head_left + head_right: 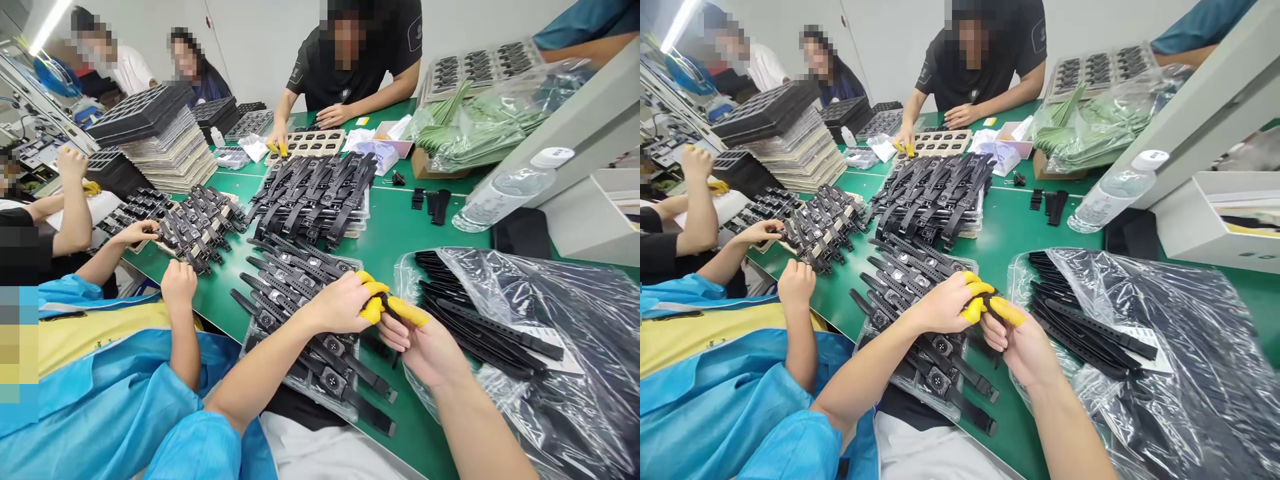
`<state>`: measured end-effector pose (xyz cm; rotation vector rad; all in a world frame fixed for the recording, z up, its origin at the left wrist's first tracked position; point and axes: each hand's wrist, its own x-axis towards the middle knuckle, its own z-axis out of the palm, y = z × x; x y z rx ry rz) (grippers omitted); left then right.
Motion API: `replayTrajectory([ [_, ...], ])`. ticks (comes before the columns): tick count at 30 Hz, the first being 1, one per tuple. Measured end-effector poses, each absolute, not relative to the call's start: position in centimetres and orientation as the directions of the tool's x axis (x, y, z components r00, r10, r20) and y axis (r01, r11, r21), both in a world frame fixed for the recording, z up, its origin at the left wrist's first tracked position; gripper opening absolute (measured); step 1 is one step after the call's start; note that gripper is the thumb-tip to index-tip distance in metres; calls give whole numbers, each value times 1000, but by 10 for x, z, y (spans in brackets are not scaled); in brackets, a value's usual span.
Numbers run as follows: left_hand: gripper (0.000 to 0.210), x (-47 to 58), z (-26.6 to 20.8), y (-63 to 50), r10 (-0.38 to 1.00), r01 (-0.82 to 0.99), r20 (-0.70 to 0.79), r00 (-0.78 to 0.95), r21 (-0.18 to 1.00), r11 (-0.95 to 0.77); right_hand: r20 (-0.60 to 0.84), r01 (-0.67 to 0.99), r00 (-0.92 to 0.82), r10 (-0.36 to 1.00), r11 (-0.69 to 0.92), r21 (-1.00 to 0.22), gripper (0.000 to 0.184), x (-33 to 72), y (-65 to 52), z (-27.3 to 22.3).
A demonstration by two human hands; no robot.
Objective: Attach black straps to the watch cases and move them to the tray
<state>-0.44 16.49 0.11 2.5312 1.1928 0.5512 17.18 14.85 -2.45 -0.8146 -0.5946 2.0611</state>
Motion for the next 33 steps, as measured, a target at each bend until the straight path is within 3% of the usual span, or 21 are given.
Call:
replayTrajectory([
  [4,37,-5,4,164,770,682,198,607,367,-632,-336,-502,-460,822,-552,-665,49,173,149,-23],
  [15,35,-9,5,162,760,616,275,588,457,-642,-274,-469,-417,867,-463,-752,51,170,149,-20],
  [26,32,-13,4,165,755,636,253,605,416,-649,-281,-436,-435,856,-473,-766,50,168,152,-20],
  [33,42,-18,-10,170,765,623,335,550,446,-643,-212,-440,-287,934,-325,-837,42,159,154,-23],
])
